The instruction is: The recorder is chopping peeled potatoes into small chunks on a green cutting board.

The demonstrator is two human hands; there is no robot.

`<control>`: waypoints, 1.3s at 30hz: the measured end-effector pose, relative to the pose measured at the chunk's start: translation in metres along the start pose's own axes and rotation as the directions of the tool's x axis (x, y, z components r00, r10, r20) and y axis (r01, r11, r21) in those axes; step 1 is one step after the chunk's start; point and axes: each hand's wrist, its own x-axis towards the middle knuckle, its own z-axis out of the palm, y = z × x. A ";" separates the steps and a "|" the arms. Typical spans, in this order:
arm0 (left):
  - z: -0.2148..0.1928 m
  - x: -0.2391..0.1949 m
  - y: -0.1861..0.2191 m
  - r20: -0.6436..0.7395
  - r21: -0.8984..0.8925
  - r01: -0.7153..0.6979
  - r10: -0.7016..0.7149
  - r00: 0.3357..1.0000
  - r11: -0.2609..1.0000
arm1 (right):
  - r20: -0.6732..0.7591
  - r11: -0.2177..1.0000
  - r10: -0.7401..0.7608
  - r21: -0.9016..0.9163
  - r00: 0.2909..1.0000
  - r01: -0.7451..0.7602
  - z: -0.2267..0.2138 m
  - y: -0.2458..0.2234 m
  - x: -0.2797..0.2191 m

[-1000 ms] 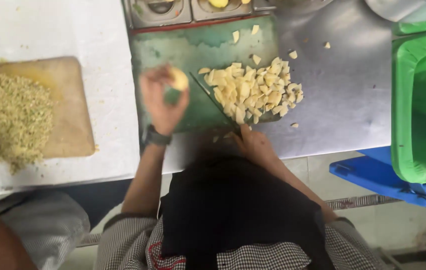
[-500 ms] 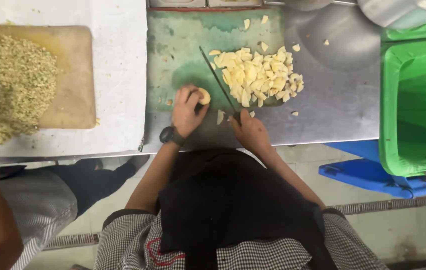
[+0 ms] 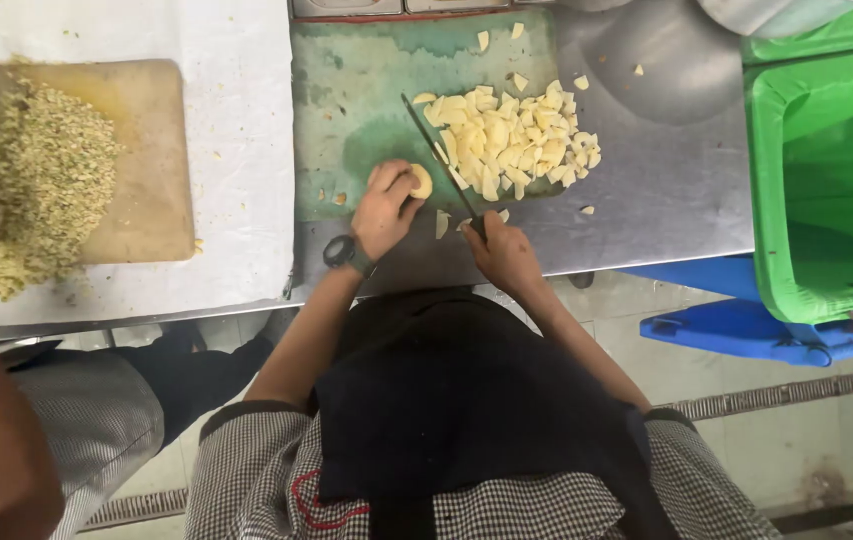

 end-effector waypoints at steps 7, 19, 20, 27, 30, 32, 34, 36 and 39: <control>-0.008 0.012 -0.006 0.051 -0.007 -0.150 0.150 0.987 0.989 | 0.048 0.977 -0.099 -0.185 0.994 0.106 0.002 0.020 -0.021; -0.004 0.007 -0.006 0.030 -0.044 -0.134 0.135 0.990 0.990 | 0.135 0.994 -0.016 -0.106 0.991 0.030 0.063 0.042 0.025; -0.002 0.009 -0.005 0.014 -0.033 -0.147 0.148 0.989 0.989 | 0.183 0.994 0.036 -0.110 0.982 -0.015 0.067 0.043 0.036; 0.006 0.025 -0.001 0.074 0.013 -0.099 0.098 0.992 0.995 | 0.092 0.994 0.033 -0.111 0.995 -0.023 0.039 0.046 0.027; 0.001 0.028 -0.002 0.080 -0.020 -0.089 0.090 0.993 0.996 | 0.080 0.989 0.040 -0.145 0.996 -0.028 0.017 0.025 0.015; 0.002 0.025 -0.009 0.112 -0.054 -0.114 0.120 0.986 0.992 | 0.071 0.989 -0.001 -0.147 0.997 0.012 0.005 0.013 0.007; 0.004 0.023 -0.014 0.130 -0.053 -0.119 0.125 0.984 0.991 | 0.088 0.984 0.033 -0.175 0.996 -0.017 -0.003 0.005 -0.001; 0.005 0.024 -0.017 0.147 -0.052 -0.127 0.133 0.980 0.991 | 0.101 0.978 0.065 -0.206 0.993 -0.043 -0.001 0.010 -0.004; 0.004 0.024 -0.017 0.127 -0.069 -0.155 0.163 0.979 0.985 | 0.072 0.986 -0.052 -0.152 0.996 0.063 0.022 0.034 0.002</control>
